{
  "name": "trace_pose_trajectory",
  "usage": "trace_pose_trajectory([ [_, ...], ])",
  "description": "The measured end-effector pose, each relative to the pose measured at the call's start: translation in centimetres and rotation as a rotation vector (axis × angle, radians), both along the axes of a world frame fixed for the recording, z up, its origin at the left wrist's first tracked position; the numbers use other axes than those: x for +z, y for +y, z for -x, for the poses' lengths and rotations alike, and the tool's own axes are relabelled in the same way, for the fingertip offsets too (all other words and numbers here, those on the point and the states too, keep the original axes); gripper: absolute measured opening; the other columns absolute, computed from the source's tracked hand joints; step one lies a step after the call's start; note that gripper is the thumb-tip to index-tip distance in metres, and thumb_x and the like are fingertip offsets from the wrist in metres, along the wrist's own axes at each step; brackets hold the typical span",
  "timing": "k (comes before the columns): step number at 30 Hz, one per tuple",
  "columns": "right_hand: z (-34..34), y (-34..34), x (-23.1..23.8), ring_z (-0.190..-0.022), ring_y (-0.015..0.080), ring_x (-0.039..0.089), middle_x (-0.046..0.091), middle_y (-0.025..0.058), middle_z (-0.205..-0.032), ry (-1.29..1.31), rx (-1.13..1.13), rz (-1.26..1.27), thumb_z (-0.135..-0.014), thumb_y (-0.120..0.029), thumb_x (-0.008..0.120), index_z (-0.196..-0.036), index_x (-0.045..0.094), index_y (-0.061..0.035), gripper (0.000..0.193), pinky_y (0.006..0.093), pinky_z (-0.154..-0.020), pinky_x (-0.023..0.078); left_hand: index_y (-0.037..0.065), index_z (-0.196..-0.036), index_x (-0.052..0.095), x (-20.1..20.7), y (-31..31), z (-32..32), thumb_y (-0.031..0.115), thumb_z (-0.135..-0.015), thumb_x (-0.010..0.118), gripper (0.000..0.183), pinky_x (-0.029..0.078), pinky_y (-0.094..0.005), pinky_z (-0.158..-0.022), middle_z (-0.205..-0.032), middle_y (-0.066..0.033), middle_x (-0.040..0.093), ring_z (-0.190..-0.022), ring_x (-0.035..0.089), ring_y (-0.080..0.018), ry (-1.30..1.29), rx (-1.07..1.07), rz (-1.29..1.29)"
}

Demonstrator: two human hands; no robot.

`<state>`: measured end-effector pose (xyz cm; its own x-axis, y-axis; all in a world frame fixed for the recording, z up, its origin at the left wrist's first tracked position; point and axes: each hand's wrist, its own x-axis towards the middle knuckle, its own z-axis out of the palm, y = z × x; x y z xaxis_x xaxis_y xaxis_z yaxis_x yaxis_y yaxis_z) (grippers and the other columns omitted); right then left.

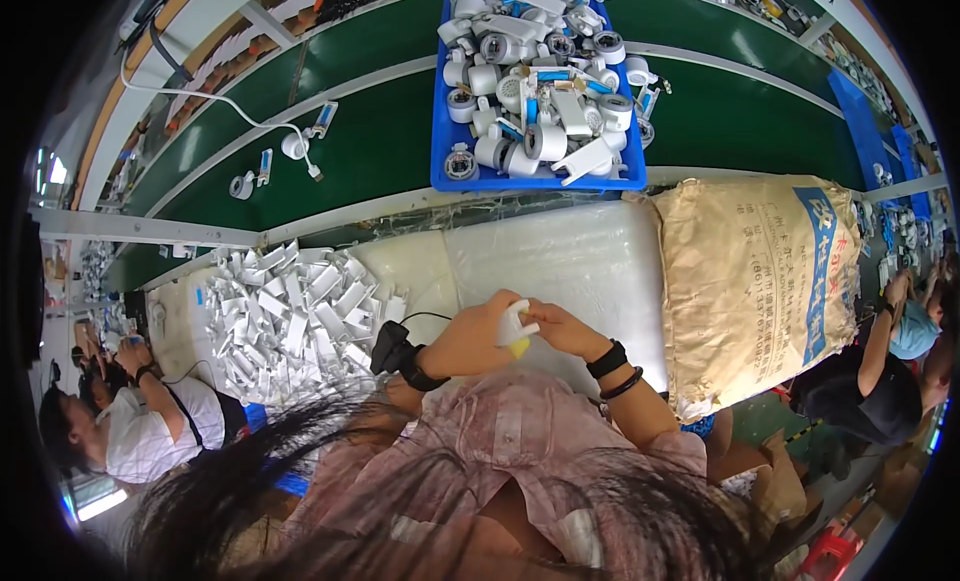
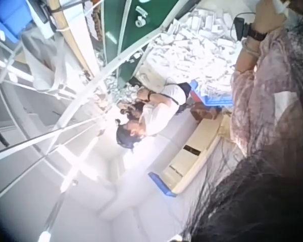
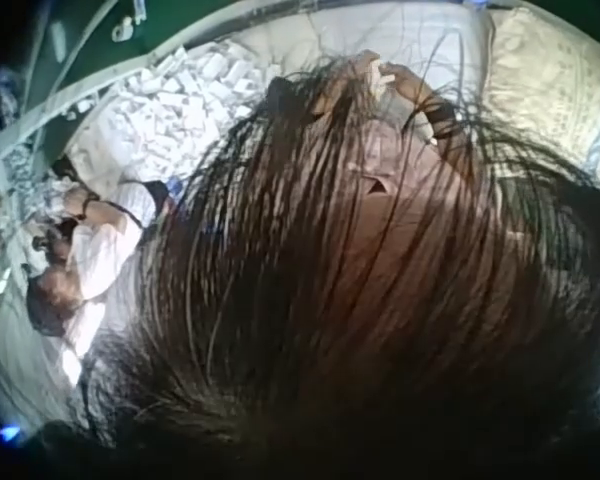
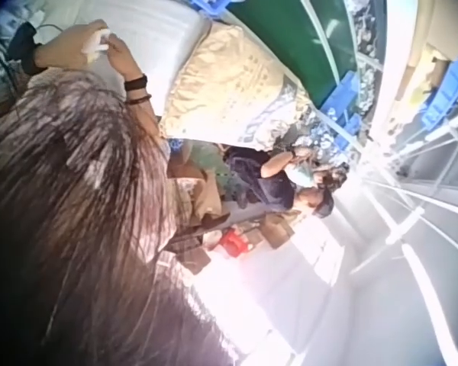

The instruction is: The person assembles electronic components by picking up a white plastic housing and a circuit board with a battery. They connect the components, press the battery into the housing, and snap a circular cap onto the assembly before placing it into a blue bin.

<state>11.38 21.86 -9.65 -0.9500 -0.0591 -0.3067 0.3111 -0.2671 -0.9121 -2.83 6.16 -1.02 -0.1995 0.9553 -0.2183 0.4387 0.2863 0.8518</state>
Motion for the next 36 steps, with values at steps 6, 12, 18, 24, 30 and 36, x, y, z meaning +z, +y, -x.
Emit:
trace_pose_trajectory([
  [6, -0.1, 1.1, 1.4, -0.105, 0.0121, 0.058, 0.065, 0.0041, -0.111, 0.061, 0.099, 0.282, -0.098, -0.013, 0.053, -0.118, 0.061, 0.0008, 0.026, 0.0297, -0.093, 0.045, 0.003, -0.124, 0.045, 1.9, -0.4, 3.1, 0.007, -0.094, 0.05, 0.03, 0.048, -0.0273, -0.067, -0.092, -0.0068, 0.062, -0.074, 0.059, -0.013, -0.45, 0.096, -0.165],
  [12, 0.1, -0.5, 6.8, -0.072, 0.0129, 0.064, 0.067, 0.0034, -0.083, -0.015, -0.231, -0.04, -0.089, -0.006, 0.065, -0.1, 0.067, 0.0012, 0.013, 0.0286, -0.066, 0.051, 0.002, -0.125, 0.047, 0.7, -0.8, 3.5, 0.006, -0.096, 0.043, 0.029, 0.047, -0.0277, -0.066, -0.093, -0.0082, 0.061, -0.071, 0.057, -0.0136, -0.109, 0.127, -0.281],
  [18, 0.5, -1.6, 7.5, -0.073, 0.0257, 0.061, 0.062, 0.0106, -0.079, 0.404, -0.68, -1.081, -0.078, 0.0, 0.072, -0.096, 0.067, -0.0037, 0.019, 0.0319, -0.059, 0.048, 0.003, -0.12, 0.047, -0.9, 0.0, 0.6, 0.003, -0.094, 0.042, 0.027, 0.046, -0.0259, -0.057, -0.088, -0.0069, 0.059, -0.062, 0.055, -0.012, -0.598, 0.397, -0.11],
  [24, 0.9, -2.4, 9.1, -0.078, 0.0285, 0.06, 0.063, 0.0109, -0.083, 0.369, -0.663, -0.871, -0.078, 0.001, 0.072, -0.1, 0.064, -0.004, 0.024, 0.036, -0.067, 0.049, 0.0, -0.121, 0.043, -0.2, 0.7, -1.1, 0.008, -0.085, 0.051, 0.038, 0.046, -0.0264, -0.046, -0.085, -0.011, 0.06, -0.055, 0.055, -0.0124, -0.618, 0.452, -0.054],
  [30, 1.0, -2.3, 9.1, -0.079, 0.0282, 0.058, 0.063, 0.0091, -0.082, 0.527, -0.614, -1.026, -0.074, 0.004, 0.073, -0.091, 0.066, -0.0059, 0.021, 0.0367, -0.073, 0.047, 0.001, -0.125, 0.037, 0.1, 0.3, -1.3, 0.003, -0.087, 0.049, 0.04, 0.045, -0.0236, -0.051, -0.084, -0.0069, 0.055, -0.059, 0.052, -0.0089, -0.571, 0.391, -0.184],
  [36, 0.8, -2.3, 8.3, -0.083, 0.0281, 0.055, 0.058, 0.0077, -0.087, 0.564, -0.654, -1.06, -0.07, 0.003, 0.075, -0.09, 0.068, -0.006, 0.024, 0.0373, -0.074, 0.047, 0.0, -0.124, 0.039, 0.9, 0.4, -1.4, 0.004, -0.086, 0.05, 0.04, 0.046, -0.0243, -0.054, -0.094, -0.008, 0.056, -0.065, 0.053, -0.0093, -0.494, 0.339, -0.199],
])
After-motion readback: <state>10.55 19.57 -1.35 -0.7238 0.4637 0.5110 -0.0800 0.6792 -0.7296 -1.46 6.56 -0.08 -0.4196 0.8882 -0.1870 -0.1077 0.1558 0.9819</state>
